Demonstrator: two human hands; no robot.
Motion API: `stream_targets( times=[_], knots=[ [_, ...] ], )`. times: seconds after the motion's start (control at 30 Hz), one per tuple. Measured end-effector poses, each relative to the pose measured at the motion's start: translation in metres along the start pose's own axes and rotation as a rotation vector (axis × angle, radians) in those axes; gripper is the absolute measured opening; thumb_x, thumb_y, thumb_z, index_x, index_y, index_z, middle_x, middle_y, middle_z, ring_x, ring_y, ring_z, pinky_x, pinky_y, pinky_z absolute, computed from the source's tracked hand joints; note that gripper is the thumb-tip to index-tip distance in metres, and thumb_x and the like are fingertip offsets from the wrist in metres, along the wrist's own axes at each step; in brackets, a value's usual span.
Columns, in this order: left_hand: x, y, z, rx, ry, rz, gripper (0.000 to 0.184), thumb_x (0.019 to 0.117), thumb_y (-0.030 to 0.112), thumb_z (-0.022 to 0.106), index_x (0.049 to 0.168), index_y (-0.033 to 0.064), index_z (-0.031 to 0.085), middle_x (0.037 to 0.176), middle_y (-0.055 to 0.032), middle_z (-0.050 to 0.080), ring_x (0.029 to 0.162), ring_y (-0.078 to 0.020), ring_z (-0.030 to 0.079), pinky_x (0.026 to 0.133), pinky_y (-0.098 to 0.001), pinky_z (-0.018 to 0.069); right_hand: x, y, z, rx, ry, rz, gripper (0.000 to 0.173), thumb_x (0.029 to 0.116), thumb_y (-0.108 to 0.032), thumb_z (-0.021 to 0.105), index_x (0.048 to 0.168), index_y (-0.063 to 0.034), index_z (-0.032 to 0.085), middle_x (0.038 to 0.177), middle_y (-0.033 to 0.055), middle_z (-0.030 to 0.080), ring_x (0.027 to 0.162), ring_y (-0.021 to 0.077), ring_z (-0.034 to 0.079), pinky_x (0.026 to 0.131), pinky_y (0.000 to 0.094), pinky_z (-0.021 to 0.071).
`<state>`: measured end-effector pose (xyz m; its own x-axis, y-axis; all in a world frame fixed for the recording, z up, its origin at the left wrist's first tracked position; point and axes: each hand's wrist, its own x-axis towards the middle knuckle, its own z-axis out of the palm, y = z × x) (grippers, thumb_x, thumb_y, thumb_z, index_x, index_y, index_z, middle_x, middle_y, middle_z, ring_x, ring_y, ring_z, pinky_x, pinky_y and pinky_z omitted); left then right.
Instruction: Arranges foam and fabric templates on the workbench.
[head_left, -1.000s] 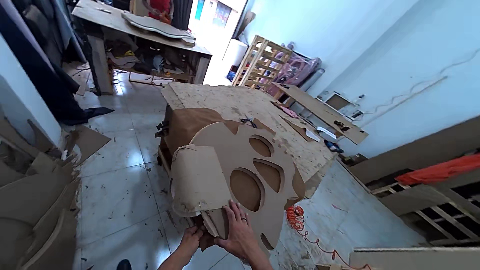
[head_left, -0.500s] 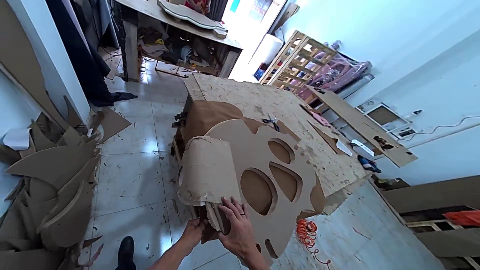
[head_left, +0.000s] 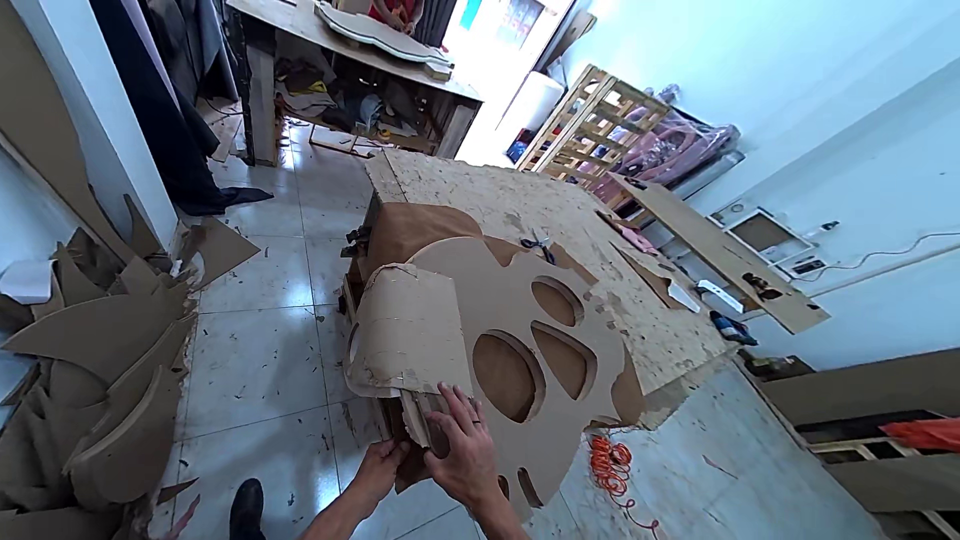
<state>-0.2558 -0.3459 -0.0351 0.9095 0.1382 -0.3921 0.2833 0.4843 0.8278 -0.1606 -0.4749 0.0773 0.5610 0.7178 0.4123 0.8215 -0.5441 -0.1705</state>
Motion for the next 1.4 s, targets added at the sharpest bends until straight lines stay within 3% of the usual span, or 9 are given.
stream_targets(
  times=[0.23, 0.37, 0.6, 0.73, 0.93, 1.07, 1.2, 1.3, 1.4],
  knots=[
    [0.0, 0.0, -0.005, 0.089, 0.037, -0.035, 0.031, 0.108, 0.023, 0.051, 0.106, -0.0004, 0.07, 0.095, -0.0106, 0.073, 0.09, -0.0179, 0.071, 0.087, -0.0398, 0.0586, -0.002, -0.009, 0.012, 0.156, -0.158, 0.135, 0.039, 0.079, -0.03, 0.076, 0.116, -0.0189, 0.073, 0.145, -0.0009, 0.062, 0.144, 0.0248, 0.048, 0.12, 0.0628, 0.0297],
    [0.0, 0.007, -0.004, 0.056, 0.049, -0.113, 0.033, 0.1094, 0.024, 0.048, 0.11, -0.0028, 0.068, 0.098, -0.0151, 0.073, 0.091, -0.0227, 0.072, 0.084, -0.0434, 0.0598, -0.042, -0.009, -0.022, 0.417, 0.253, 0.492, 0.034, 0.0904, -0.023, 0.065, 0.115, 0.0002, 0.072, 0.132, 0.0163, 0.067, 0.123, 0.0258, 0.064, 0.102, 0.0451, 0.0554],
    [-0.013, 0.028, 0.0, -0.011, 0.034, -0.225, 0.035, 0.1111, 0.025, 0.044, 0.125, -0.0024, 0.061, 0.108, -0.0179, 0.071, 0.097, -0.0257, 0.072, 0.086, -0.043, 0.0599, -0.15, -0.012, -0.018, 0.514, 0.746, 1.181, 0.041, 0.0923, -0.004, 0.057, 0.129, 0.0133, 0.054, 0.128, 0.0272, 0.062, 0.114, 0.0297, 0.065, 0.094, 0.044, 0.055],
    [-0.02, 0.036, 0.006, -0.069, 0.025, -0.279, 0.039, 0.1122, 0.029, 0.04, 0.134, 0.0001, 0.055, 0.113, -0.0192, 0.071, 0.1, -0.0291, 0.072, 0.086, -0.0457, 0.0608, -0.167, -0.005, 0.001, 0.71, 0.793, 1.461, 0.038, 0.0994, -0.008, 0.057, 0.132, 0.0096, 0.052, 0.126, 0.0247, 0.06, 0.107, 0.0285, 0.063, 0.087, 0.046, 0.0548],
    [-0.029, 0.044, 0.021, -0.188, 0.081, -0.35, 0.04, 0.113, 0.031, 0.036, 0.141, 0.0039, 0.047, 0.114, -0.02, 0.07, 0.098, -0.0308, 0.073, 0.083, -0.0469, 0.0617, -0.145, -0.021, 0.064, 1.682, 0.526, 1.855, 0.064, 0.1056, -0.056, 0.037, 0.156, -0.0159, 0.037, 0.152, 0.015, 0.048, 0.134, 0.0356, 0.051, 0.1, 0.061, 0.0452],
    [-0.03, 0.048, 0.017, -0.151, 0.055, -0.328, 0.039, 0.113, 0.029, 0.036, 0.135, 0.0009, 0.05, 0.109, -0.0211, 0.072, 0.092, -0.0315, 0.074, 0.079, -0.0452, 0.063, -0.125, -0.023, 0.066, 2.169, 0.592, 1.601, 0.067, 0.1023, -0.066, 0.028, 0.141, -0.0143, 0.049, 0.123, 0.0173, 0.066, 0.109, 0.0335, 0.066, 0.085, 0.0561, 0.0551],
    [-0.025, 0.042, 0.012, -0.104, 0.058, -0.333, 0.039, 0.1129, 0.029, 0.037, 0.133, -0.0001, 0.053, 0.109, -0.02, 0.072, 0.094, -0.0301, 0.074, 0.081, -0.0449, 0.0624, -0.126, -0.015, 0.045, 2.116, 0.808, 1.553, 0.037, 0.1083, -0.034, 0.035, 0.123, -0.0091, 0.059, 0.104, 0.015, 0.073, 0.09, 0.0273, 0.074, 0.071, 0.0458, 0.0623],
    [-0.02, 0.043, 0.011, -0.105, 0.101, -0.349, 0.038, 0.112, 0.027, 0.039, 0.133, -0.0009, 0.055, 0.11, -0.0196, 0.072, 0.095, -0.0292, 0.073, 0.083, -0.045, 0.0612, -0.143, -0.02, 0.033, 1.981, 0.807, 1.629, 0.023, 0.1014, -0.015, 0.044, 0.12, -0.0076, 0.055, 0.101, 0.0153, 0.071, 0.086, 0.0264, 0.073, 0.067, 0.0436, 0.0619],
    [-0.009, 0.053, 0.011, -0.157, 0.136, -0.317, 0.037, 0.1114, 0.024, 0.033, 0.134, 0.0021, 0.052, 0.107, -0.0163, 0.071, 0.092, -0.0254, 0.072, 0.08, -0.0423, 0.0594, -0.151, -0.035, 0.024, 1.885, 0.783, 1.66, 0.009, 0.0924, -0.004, 0.052, 0.098, -0.0066, 0.058, 0.079, 0.0105, 0.07, 0.057, 0.0143, 0.066, 0.043, 0.0272, 0.0527]
  ],
)
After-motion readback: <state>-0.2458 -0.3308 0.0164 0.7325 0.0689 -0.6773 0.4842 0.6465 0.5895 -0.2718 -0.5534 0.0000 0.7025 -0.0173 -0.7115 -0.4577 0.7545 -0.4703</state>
